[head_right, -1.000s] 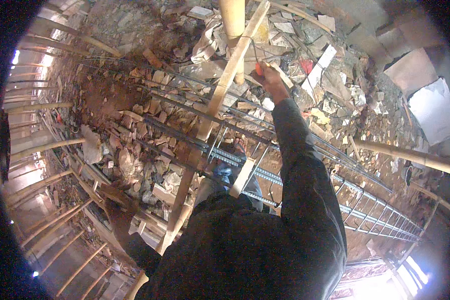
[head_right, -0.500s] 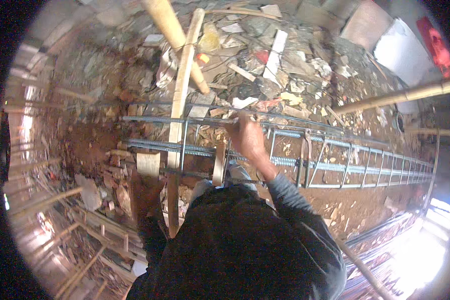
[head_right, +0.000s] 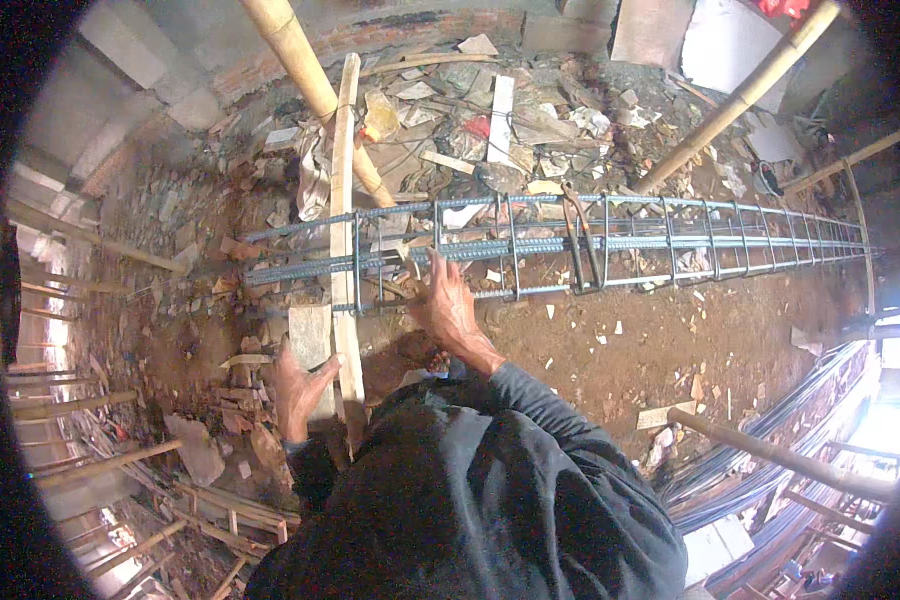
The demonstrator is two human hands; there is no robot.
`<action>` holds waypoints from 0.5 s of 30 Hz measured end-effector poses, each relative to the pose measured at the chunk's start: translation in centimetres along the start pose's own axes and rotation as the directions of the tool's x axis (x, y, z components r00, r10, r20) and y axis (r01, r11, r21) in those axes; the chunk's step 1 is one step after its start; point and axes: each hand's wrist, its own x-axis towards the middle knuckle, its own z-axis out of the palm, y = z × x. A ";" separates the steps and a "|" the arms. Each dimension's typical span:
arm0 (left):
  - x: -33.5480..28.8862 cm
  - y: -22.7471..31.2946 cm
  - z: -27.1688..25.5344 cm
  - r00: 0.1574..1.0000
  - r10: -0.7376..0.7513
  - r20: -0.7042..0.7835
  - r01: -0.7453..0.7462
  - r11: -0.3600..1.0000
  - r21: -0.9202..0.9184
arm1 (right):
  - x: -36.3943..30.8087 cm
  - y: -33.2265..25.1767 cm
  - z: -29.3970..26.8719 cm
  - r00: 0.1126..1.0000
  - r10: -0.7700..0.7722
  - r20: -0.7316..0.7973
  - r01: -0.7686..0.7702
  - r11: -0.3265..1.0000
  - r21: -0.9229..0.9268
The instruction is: The person assembles a rebar cage by tying intersecting steel bars with wire using pliers. They also measure sections of the cage with a tape measure and adjust wooden supports to maintain alignment.
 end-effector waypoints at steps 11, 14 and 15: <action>0.7 1.6 -4.3 0.884 0.024 -0.466 -0.175 0.943 -0.284 | -12.7 5.1 1.2 0.970 -0.112 0.216 0.022 0.923 0.384; 2.8 4.1 -7.5 0.776 0.020 -0.630 -0.204 0.954 -0.221 | -12.8 4.8 0.4 0.908 0.010 0.420 -0.162 0.931 0.329; 4.0 4.7 -8.5 0.800 0.081 -0.594 -0.282 0.925 -0.254 | -12.7 4.2 0.4 0.933 -0.086 0.348 -0.016 0.960 0.281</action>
